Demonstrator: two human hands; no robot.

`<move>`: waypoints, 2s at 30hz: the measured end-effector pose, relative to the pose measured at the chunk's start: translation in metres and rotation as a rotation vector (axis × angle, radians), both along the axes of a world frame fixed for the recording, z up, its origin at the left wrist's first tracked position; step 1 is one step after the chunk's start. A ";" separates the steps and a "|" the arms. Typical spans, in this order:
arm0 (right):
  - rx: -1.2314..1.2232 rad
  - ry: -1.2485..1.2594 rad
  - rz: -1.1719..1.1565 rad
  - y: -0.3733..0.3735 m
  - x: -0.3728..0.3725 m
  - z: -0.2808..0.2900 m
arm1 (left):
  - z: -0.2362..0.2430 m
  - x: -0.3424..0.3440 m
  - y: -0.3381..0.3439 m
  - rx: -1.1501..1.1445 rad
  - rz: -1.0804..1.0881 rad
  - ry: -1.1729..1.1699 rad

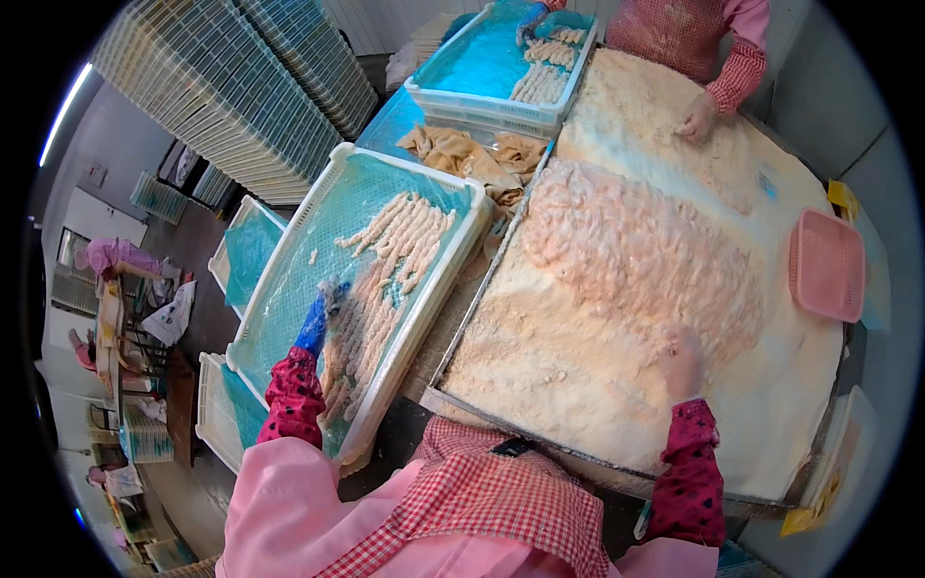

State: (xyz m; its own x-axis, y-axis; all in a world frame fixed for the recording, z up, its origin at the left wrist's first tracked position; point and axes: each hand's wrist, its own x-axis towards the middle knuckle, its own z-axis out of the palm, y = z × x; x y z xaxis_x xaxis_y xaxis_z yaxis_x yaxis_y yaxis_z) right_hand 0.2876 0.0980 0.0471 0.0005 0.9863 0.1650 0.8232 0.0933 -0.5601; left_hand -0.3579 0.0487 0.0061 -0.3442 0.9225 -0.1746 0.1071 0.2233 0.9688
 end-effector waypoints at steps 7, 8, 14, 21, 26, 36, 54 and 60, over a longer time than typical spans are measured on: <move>0.142 0.457 -0.020 -0.028 -0.030 0.036 | 0.003 -0.010 -0.029 -0.060 0.032 0.072; -0.045 0.427 0.028 -0.042 -0.046 0.029 | 0.002 0.002 -0.020 0.036 0.043 -0.012; -0.314 0.497 -0.267 -0.077 -0.023 0.024 | 0.089 0.218 -0.004 0.337 -0.287 0.436; 0.040 0.261 -0.052 -0.106 -0.042 -0.007 | 0.012 0.379 -0.001 0.473 -1.075 0.735; -0.013 -0.143 0.173 -0.110 -0.028 0.035 | -0.006 0.345 0.027 0.341 -0.978 0.697; -0.175 0.296 0.021 -0.110 -0.071 0.017 | 0.025 0.383 -0.026 -0.521 -0.779 -0.747; 0.203 -0.618 0.142 -0.067 0.023 -0.035 | 0.067 0.257 -0.036 0.047 0.116 -1.309; 0.061 -0.511 0.184 -0.058 0.008 0.003 | 0.054 0.016 -0.116 0.213 0.606 -0.086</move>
State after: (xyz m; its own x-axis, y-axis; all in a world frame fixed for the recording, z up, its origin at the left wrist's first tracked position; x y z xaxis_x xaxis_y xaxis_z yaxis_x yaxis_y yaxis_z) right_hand 0.2960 0.0398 0.0505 -0.2666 0.9512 0.1557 0.9561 0.2814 -0.0822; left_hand -0.3415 -0.0674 0.0605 -0.8075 0.5869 -0.0593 -0.0575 0.0218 0.9981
